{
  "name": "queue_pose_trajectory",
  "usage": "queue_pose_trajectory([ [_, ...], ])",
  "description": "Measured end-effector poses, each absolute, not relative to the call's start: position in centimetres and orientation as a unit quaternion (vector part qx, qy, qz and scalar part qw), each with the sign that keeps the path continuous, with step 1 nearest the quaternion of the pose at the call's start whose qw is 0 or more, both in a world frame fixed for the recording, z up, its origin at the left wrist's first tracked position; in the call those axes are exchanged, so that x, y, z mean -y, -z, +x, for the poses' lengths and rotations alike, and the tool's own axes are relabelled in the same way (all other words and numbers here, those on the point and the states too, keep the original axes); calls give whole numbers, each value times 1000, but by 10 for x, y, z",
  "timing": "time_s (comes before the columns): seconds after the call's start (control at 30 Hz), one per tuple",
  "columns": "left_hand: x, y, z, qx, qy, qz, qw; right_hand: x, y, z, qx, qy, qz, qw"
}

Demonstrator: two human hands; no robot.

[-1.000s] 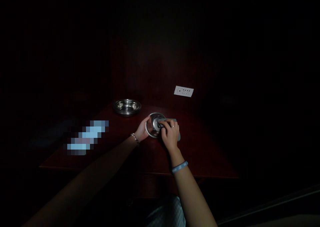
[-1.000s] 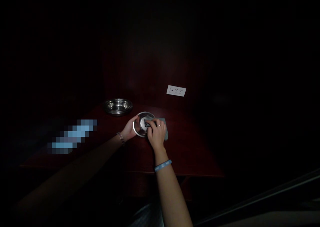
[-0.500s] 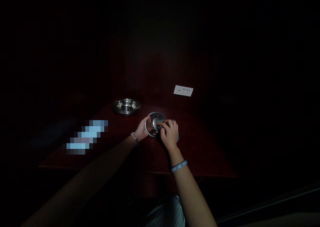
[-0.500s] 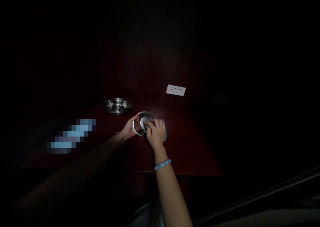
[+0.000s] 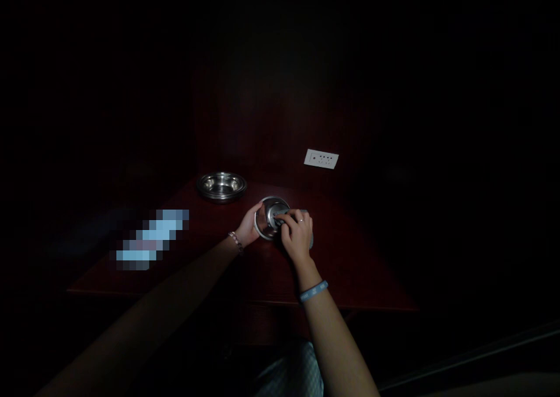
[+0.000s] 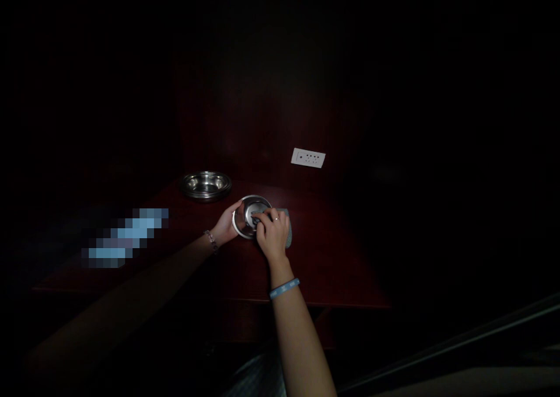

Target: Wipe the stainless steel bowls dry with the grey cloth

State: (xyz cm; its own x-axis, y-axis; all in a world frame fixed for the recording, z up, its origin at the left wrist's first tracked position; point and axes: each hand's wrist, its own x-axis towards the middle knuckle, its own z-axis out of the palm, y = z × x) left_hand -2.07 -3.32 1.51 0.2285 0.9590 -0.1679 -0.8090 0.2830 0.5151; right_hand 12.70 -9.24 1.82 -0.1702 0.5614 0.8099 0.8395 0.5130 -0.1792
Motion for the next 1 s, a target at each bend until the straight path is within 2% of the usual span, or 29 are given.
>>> queue_pose_trajectory([
  [0.27,41,-23,-18,-228,-582,167,762,90,-18,127,738,138,-478,456],
  [0.47,41,-22,-20,-231,-582,176,759,89,-16,123,761,94,-417,488],
  [0.8,45,-24,-19,-238,-554,184,777,91,-22,122,778,81,-431,450],
  [1.0,49,-28,-17,-236,-568,206,761,84,-19,124,706,3,-461,537],
])
